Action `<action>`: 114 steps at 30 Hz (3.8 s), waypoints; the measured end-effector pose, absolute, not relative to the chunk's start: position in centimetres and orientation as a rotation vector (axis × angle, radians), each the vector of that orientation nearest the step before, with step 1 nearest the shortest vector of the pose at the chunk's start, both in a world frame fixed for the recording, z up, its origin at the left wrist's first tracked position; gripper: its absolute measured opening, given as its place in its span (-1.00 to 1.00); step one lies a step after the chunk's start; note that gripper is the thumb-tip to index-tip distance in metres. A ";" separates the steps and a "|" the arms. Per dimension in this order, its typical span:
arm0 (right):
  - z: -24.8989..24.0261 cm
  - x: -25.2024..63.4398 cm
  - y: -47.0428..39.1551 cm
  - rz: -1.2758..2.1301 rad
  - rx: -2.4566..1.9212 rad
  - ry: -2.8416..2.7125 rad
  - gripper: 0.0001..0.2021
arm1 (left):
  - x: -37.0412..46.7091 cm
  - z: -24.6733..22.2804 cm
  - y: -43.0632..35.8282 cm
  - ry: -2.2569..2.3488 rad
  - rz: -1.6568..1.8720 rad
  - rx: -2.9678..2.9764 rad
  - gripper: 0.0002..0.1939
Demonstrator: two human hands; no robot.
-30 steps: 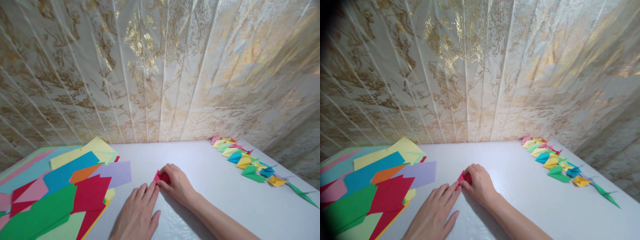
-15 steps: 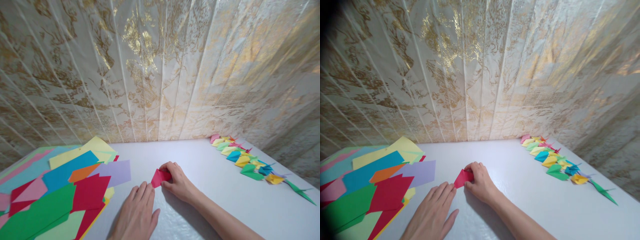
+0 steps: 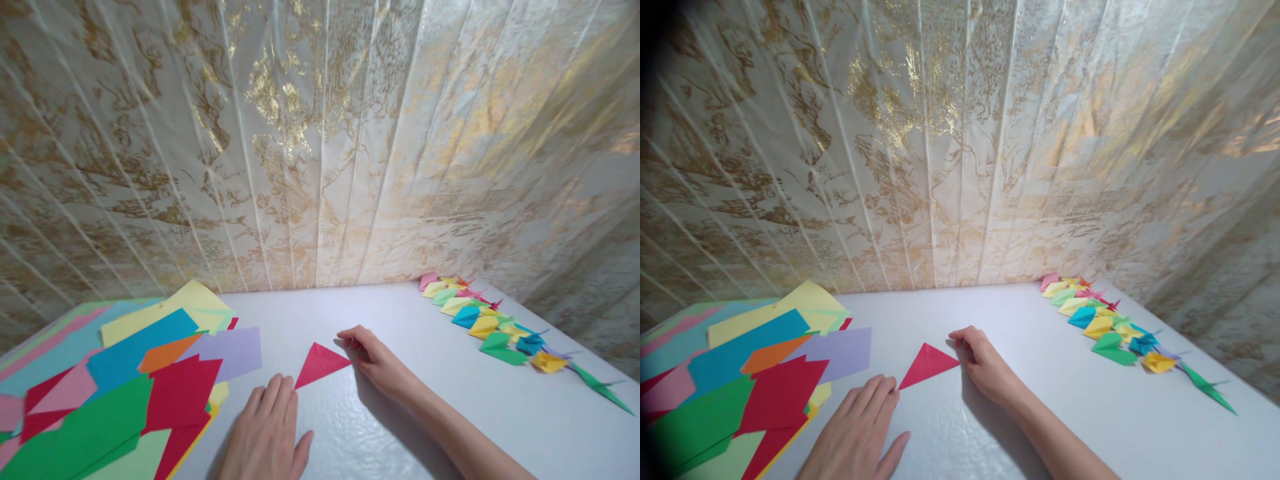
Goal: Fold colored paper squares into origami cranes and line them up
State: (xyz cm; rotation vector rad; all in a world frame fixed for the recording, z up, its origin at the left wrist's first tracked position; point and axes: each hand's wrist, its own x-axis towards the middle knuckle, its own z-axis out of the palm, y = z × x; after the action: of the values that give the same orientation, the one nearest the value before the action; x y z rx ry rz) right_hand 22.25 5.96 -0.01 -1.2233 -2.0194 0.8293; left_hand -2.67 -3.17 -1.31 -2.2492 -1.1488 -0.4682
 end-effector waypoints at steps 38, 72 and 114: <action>2.1 19.7 3.6 0.610 -0.941 -2.465 -0.87 | -2.7 0.2 -2.0 -1.214 -0.661 -2.642 -0.56; 2.6 16.7 5.5 0.552 -1.453 -2.343 -0.96 | -2.5 -1.7 -2.7 -1.068 -0.438 -2.521 -0.38; 0.7 20.5 4.9 1.234 -1.046 -1.921 -0.35 | -3.2 0.8 -2.6 -1.065 -0.473 -2.389 -0.70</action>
State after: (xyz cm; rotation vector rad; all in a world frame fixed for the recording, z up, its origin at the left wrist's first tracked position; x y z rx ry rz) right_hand 20.48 4.89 0.67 -1.0460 -1.9206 1.2340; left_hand -3.15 -2.62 0.77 -2.3888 -1.0646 -0.4729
